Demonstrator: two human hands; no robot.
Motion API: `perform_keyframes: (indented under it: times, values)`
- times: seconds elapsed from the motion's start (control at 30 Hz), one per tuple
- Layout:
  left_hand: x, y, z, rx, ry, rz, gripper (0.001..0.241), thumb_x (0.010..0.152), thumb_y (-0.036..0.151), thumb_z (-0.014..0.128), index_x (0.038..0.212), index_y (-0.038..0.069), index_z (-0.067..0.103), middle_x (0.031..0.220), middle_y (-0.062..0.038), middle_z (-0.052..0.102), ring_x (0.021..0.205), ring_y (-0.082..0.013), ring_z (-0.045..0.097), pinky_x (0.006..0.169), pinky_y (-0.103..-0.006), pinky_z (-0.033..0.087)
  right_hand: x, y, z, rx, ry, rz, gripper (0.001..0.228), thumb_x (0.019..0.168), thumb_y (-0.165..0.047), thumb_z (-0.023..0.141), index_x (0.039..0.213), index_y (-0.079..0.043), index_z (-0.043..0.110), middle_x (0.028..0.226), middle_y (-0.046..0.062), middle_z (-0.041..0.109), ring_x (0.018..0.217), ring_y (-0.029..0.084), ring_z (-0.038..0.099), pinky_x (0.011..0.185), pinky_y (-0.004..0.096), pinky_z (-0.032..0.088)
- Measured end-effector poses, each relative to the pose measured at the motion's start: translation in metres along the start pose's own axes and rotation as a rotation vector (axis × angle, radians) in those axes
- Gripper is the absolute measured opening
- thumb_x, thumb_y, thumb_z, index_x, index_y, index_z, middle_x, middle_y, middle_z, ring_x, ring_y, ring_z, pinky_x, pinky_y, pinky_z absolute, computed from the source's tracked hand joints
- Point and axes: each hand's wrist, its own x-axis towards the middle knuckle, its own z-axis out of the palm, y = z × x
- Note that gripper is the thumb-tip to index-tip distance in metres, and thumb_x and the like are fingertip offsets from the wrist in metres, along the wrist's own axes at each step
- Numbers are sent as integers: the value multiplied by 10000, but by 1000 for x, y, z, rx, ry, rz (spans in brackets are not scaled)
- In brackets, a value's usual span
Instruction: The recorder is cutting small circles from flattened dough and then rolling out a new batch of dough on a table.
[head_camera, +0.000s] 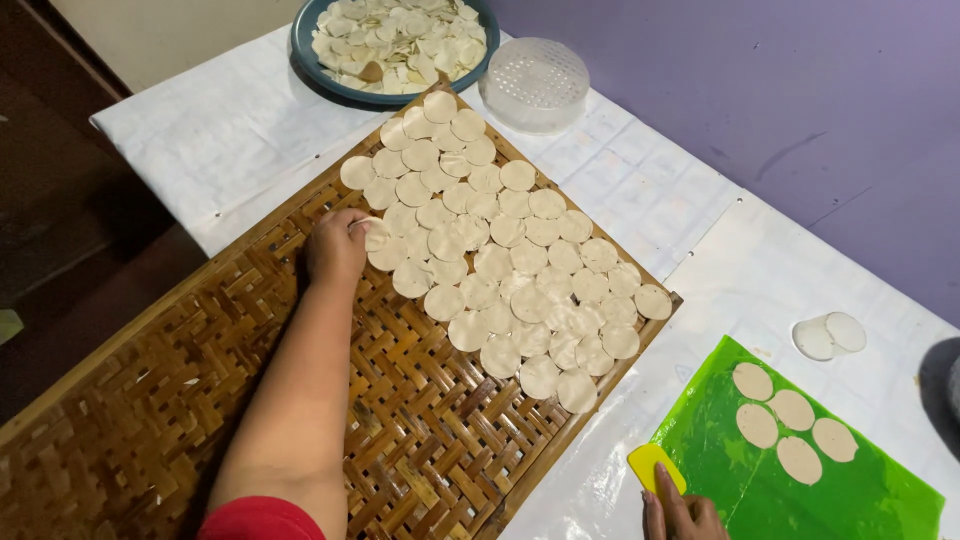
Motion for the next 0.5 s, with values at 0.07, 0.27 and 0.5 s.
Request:
perform_keyframes:
  times: [0.07,0.27,0.5]
  values:
    - [12,-14,15,17,115,56,130,923,97,735,1046,69,764,1102,-156,714,976,-355,682,827,-438,548,-2,6,5,25,52,-41,453,785,-337,782,1232,-282,740,618,108,600,495,187,578,539,363,536]
    - [9,17,3,76,134,-83,119,975,150,725,1064,127,800,1095,-141,715,980,-337,685,851,-437,555,4,-9,-12,-83,-75,-3,467,797,-363,774,1255,-280,733,636,109,612,507,164,612,538,354,561]
    - [13,-3,34,121,220,-52,315,1031,97,650,1335,127,723,1240,-185,652,1108,-325,641,974,-411,517,12,-31,-32,-58,-106,25,451,825,-367,748,1266,-273,729,672,122,622,563,183,648,590,378,580]
